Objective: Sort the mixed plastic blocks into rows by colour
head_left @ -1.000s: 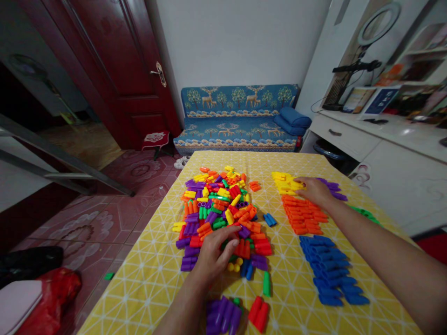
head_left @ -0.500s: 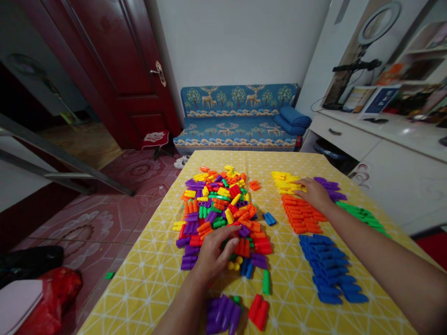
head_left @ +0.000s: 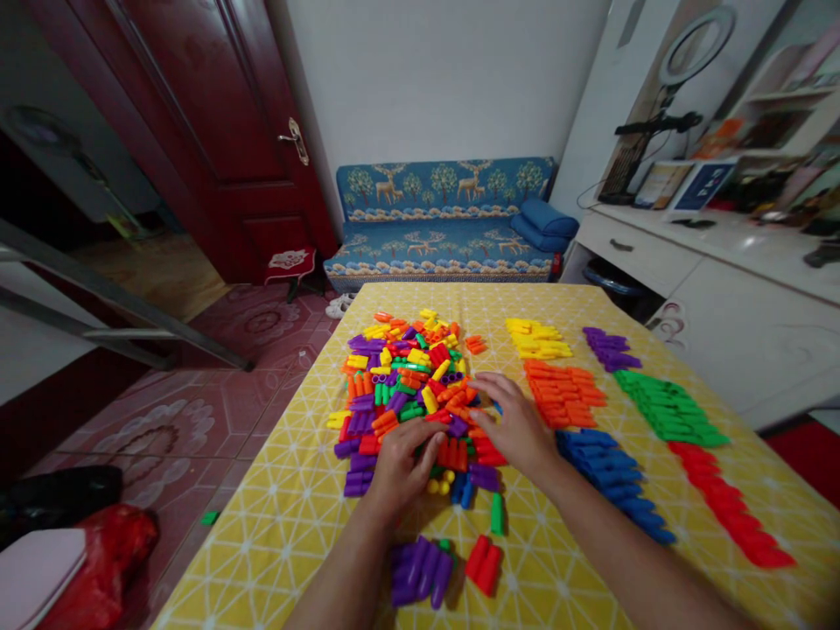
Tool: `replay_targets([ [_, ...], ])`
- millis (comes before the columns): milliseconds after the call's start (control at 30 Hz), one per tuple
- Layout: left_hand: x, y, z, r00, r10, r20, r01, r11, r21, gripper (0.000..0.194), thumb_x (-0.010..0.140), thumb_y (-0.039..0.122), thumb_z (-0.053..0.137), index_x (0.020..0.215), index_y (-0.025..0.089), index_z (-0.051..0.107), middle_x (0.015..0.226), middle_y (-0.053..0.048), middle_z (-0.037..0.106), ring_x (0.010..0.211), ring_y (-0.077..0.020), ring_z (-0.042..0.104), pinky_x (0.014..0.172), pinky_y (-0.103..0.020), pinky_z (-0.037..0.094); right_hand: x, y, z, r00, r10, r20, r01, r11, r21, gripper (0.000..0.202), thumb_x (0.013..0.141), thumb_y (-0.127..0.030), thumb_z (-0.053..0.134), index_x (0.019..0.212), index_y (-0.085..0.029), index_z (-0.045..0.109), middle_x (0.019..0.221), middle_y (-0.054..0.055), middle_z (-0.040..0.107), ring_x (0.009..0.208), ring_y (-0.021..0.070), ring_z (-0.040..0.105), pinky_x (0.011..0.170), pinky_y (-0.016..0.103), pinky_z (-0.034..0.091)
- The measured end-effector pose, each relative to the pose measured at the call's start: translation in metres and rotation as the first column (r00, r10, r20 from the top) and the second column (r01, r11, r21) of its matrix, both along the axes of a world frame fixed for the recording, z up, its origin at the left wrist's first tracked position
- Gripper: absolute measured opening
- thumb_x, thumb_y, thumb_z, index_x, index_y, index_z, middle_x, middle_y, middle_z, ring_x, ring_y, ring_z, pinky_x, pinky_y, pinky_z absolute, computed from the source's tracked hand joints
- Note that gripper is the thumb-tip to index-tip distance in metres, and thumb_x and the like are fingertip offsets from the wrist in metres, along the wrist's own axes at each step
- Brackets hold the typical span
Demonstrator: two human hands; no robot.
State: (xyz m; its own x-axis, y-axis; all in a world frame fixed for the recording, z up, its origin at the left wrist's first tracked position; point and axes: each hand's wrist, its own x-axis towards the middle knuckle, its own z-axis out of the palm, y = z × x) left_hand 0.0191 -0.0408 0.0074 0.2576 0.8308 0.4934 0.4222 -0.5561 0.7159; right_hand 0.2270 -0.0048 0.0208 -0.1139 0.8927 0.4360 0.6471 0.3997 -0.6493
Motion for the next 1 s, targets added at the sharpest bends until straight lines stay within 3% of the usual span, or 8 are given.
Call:
replay_targets([
  [167, 0.000, 0.002, 0.000, 0.996, 0.076, 0.039, -0.079, 0.994, 0.069, 0.019, 0.092, 0.019, 0.053, 0.101, 0.019, 0.070, 0.094, -0.007, 0.071, 0.088, -0.0177, 0.067, 0.079, -0.029, 0.053, -0.035, -0.010, -0.016, 0.996, -0.086, 0.013, 0.087, 0.994, -0.073, 0.066, 0.076, -0.028, 0.070, 0.139, -0.024, 0.051, 0.149, 0.013, 0.036, 0.138, 0.0325, 0.034, 0.112, 0.052, 0.033],
  [300, -0.001, 0.005, -0.001, 0.988, 0.152, 0.035, -0.155, 0.982, 0.108, 0.024, 0.091, 0.018, 0.054, 0.111, 0.019, 0.066, 0.106, -0.009, 0.067, 0.100, -0.0196, 0.064, 0.087, -0.033, 0.052, -0.046, -0.007, -0.016, 0.998, -0.065, 0.023, 0.066, 0.997, -0.042, 0.049, 0.074, -0.016, 0.066, 0.122, -0.024, 0.064, 0.134, 0.010, 0.051, 0.126, 0.0298, 0.046, 0.108, 0.050, 0.038],
  [433, -0.001, 0.006, -0.002, 0.987, 0.161, 0.026, -0.163, 0.982, 0.100, 0.029, 0.091, 0.018, 0.053, 0.117, 0.020, 0.063, 0.113, -0.009, 0.065, 0.106, -0.0210, 0.062, 0.092, -0.035, 0.051, -0.059, -0.017, -0.013, 0.982, 0.020, -0.186, -0.020, 1.000, 0.000, 0.033, 0.074, -0.005, 0.056, 0.101, -0.022, 0.068, 0.107, 0.007, 0.065, 0.106, 0.0219, 0.059, 0.099, 0.041, 0.046],
  [567, -0.003, 0.007, -0.004, 0.991, 0.135, 0.021, -0.136, 0.986, 0.098, 0.030, 0.091, 0.019, 0.054, 0.119, 0.021, 0.062, 0.114, -0.009, 0.066, 0.108, -0.0218, 0.062, 0.094, -0.037, 0.051, -0.067, -0.029, -0.018, 0.911, 0.044, -0.410, -0.046, 0.999, 0.007, 0.026, 0.082, -0.014, 0.057, 0.105, -0.022, 0.065, 0.108, 0.006, 0.068, 0.103, 0.0204, 0.063, 0.094, 0.038, 0.050],
  [733, -0.005, 0.010, -0.009, 0.978, 0.196, 0.077, -0.204, 0.973, 0.110, 0.030, 0.087, 0.011, 0.055, 0.114, 0.020, 0.063, 0.107, -0.008, 0.070, 0.100, -0.0206, 0.066, 0.088, -0.035, 0.054, -0.067, -0.031, -0.026, 0.827, -0.003, -0.562, -0.091, 0.986, -0.138, 0.027, 0.084, -0.030, 0.064, 0.110, -0.021, 0.063, 0.107, 0.007, 0.070, 0.095, 0.0204, 0.067, 0.081, 0.033, 0.054],
  [867, -0.006, 0.012, -0.008, 0.968, 0.220, 0.123, -0.237, 0.959, 0.155, 0.039, 0.082, 0.002, 0.049, 0.114, 0.021, 0.063, 0.110, -0.007, 0.067, 0.105, -0.0200, 0.063, 0.092, -0.035, 0.052, -0.066, -0.030, -0.027, 0.815, -0.014, -0.579, -0.107, 0.979, -0.175, 0.029, 0.085, -0.031, 0.063, 0.111, -0.022, 0.063, 0.105, 0.007, 0.070, 0.087, 0.0192, 0.067, 0.077, 0.033, 0.055],
  [1000, -0.006, 0.014, -0.007, 0.959, 0.266, 0.101, -0.279, 0.948, 0.154, 0.046, 0.087, 0.003, 0.044, 0.126, 0.023, 0.058, 0.127, -0.010, 0.057, 0.120, -0.0215, 0.054, 0.103, -0.041, 0.046, -0.066, -0.030, -0.028, 0.832, -0.009, -0.554, -0.077, 0.988, -0.132, 0.029, 0.082, -0.021, 0.061, 0.111, -0.021, 0.062, 0.110, 0.007, 0.067, 0.099, 0.0206, 0.065, 0.085, 0.035, 0.053],
])
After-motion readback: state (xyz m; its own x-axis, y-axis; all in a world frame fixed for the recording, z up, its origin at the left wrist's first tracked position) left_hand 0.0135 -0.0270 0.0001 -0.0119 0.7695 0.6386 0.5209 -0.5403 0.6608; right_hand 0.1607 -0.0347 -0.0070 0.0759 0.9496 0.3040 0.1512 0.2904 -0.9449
